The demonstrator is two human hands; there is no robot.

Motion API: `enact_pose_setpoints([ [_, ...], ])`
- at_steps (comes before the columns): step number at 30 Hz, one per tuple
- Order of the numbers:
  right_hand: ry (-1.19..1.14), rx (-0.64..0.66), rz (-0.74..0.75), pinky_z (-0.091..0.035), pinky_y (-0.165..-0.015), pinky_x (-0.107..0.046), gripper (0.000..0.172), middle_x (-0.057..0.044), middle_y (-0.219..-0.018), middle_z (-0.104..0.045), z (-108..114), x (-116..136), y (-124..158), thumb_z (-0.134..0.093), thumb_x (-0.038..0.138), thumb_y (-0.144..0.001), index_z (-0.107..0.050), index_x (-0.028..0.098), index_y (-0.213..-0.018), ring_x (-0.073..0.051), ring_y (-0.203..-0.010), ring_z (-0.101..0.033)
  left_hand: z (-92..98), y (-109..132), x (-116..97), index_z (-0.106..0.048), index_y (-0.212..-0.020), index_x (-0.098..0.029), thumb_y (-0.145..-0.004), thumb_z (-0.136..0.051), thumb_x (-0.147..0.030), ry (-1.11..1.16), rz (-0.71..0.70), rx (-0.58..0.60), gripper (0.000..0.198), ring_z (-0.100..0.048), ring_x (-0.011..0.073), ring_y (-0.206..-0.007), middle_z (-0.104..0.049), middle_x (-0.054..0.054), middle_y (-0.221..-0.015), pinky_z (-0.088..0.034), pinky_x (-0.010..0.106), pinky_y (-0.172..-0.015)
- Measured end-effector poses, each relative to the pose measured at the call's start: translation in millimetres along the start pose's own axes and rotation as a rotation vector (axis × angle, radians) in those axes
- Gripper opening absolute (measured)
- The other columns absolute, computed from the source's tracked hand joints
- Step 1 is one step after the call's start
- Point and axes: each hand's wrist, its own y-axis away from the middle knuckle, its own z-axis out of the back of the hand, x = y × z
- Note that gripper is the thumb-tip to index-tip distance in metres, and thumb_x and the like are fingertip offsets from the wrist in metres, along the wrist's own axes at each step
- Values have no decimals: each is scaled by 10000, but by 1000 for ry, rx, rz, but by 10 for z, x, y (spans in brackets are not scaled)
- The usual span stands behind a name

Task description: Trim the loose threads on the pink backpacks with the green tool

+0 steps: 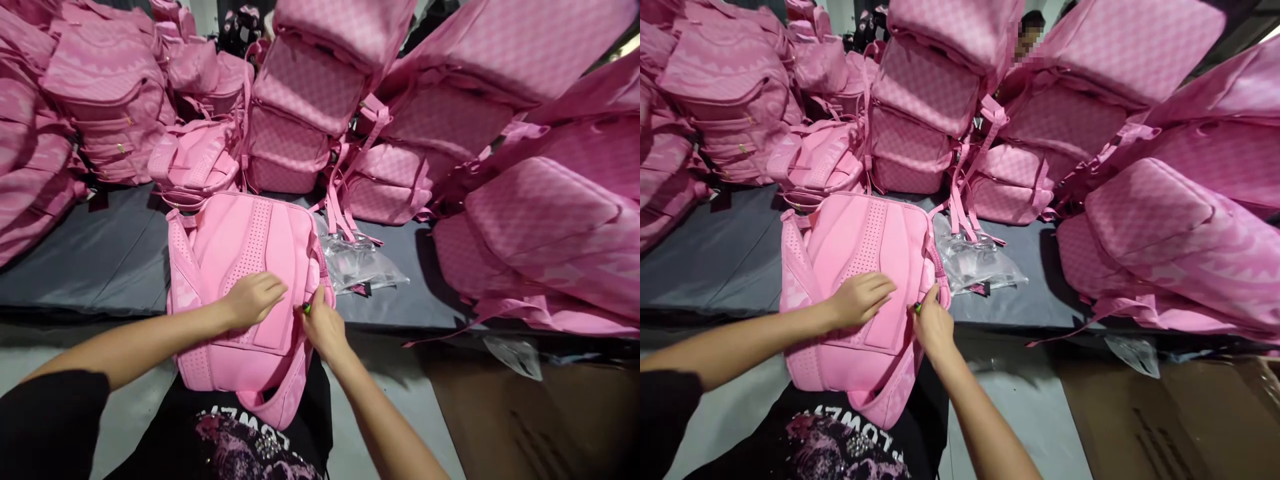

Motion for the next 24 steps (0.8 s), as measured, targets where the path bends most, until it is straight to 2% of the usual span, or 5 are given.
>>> enact_pose_setpoints([
  [3, -87, -37, -30, -500, -677, -317, 678, -178, -1043, -741, -204, -7, 31, -461, 383, -1006, -192, 30, -1519, -288, -936, -736, -44, -793, 291, -686, -1055, -113, -945, -575, -402, -46, -167, 76, 328, -604, 271, -1073, -698, 151, -1077, -427, 406, -930],
  [6, -151, -108, -1, -509, -681, -337, 682, -185, -1091, -730, -365, -72, 43, -433, 393, -1010, -169, 55, -1540, -305, -933, -736, -34, -1200, 405, -730, -888, -109, -861, -680, -476, -101, -276, 183, 372, -631, 241, -834, -717, 133, -860, -412, 390, -815],
  [12, -158, -316, 151, -540, -649, -378, 757, -230, -1189, -689, -507, -189, 87, -472, 472, -983, -185, 61, -1550, -350, -936, -727, 269, -982, 265, -755, -905, -151, -914, -598, -449, -136, -352, 214, 337, -597, 239, -872, -721, 124, -934, -371, 410, -853],
  [19, -68, -238, 209, -545, -728, -330, 612, -216, -1283, -651, -479, 149, -67, -437, 281, -996, -255, 57, -1536, -297, -1071, -691, 652, -1021, 1178, -785, -895, -130, -923, -572, -496, -373, -82, 194, 425, -479, 305, -1124, -685, 146, -1049, -159, 548, -1149],
  [24, -144, -243, 216, -527, -626, -343, 607, -178, -1099, -731, -324, -7, -28, -466, 387, -974, -394, 76, -1490, -298, -877, -729, 620, -911, 1067, -770, -910, -159, -867, -596, -606, -298, -211, 195, 481, -518, 289, -1049, -684, 127, -1013, -263, 526, -1093],
])
